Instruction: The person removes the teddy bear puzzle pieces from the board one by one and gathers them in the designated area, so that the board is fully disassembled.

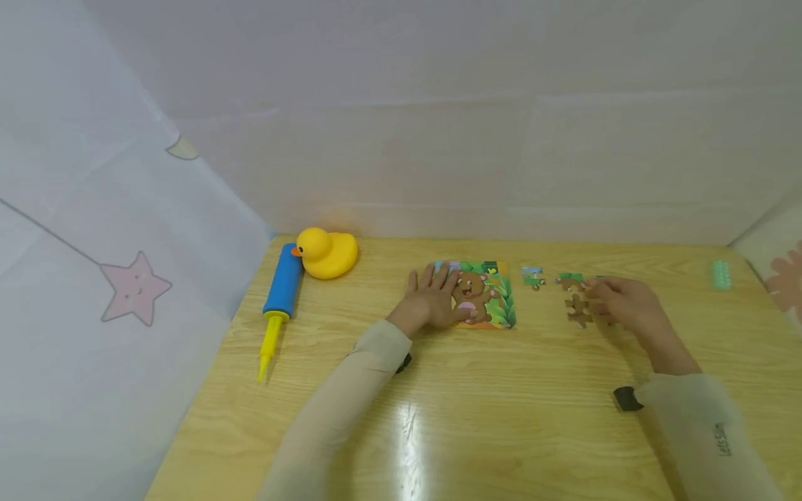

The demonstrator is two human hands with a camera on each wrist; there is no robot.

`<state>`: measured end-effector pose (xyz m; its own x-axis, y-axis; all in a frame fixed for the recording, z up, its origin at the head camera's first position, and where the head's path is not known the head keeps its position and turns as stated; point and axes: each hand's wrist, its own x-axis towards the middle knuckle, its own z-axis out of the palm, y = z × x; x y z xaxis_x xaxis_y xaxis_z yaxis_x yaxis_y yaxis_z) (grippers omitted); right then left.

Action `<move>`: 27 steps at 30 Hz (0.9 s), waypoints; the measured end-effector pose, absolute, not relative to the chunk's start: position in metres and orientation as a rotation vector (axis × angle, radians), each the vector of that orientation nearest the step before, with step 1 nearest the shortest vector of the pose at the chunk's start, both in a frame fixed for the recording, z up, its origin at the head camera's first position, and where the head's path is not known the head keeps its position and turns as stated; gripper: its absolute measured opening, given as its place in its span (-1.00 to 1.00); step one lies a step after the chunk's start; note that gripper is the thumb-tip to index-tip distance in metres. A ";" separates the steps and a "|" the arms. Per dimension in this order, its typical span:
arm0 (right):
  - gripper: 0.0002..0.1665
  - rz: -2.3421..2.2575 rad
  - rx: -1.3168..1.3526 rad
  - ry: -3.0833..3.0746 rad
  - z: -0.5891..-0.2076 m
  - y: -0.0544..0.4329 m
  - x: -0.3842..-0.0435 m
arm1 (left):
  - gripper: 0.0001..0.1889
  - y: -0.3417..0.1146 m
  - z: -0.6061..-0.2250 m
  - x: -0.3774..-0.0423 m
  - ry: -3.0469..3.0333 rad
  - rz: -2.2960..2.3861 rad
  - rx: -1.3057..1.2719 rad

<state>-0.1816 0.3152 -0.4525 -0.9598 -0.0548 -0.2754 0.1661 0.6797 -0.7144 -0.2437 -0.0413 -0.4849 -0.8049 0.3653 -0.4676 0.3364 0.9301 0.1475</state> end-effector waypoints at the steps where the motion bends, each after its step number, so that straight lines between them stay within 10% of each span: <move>1: 0.03 -1.162 0.089 2.619 -0.452 0.313 -0.182 | 0.02 -0.041 -0.482 -0.242 2.589 0.085 0.505; 27: -0.36 -1.620 -0.023 2.164 -0.454 0.212 -0.212 | 0.09 -0.062 -0.462 -0.238 2.699 0.214 0.578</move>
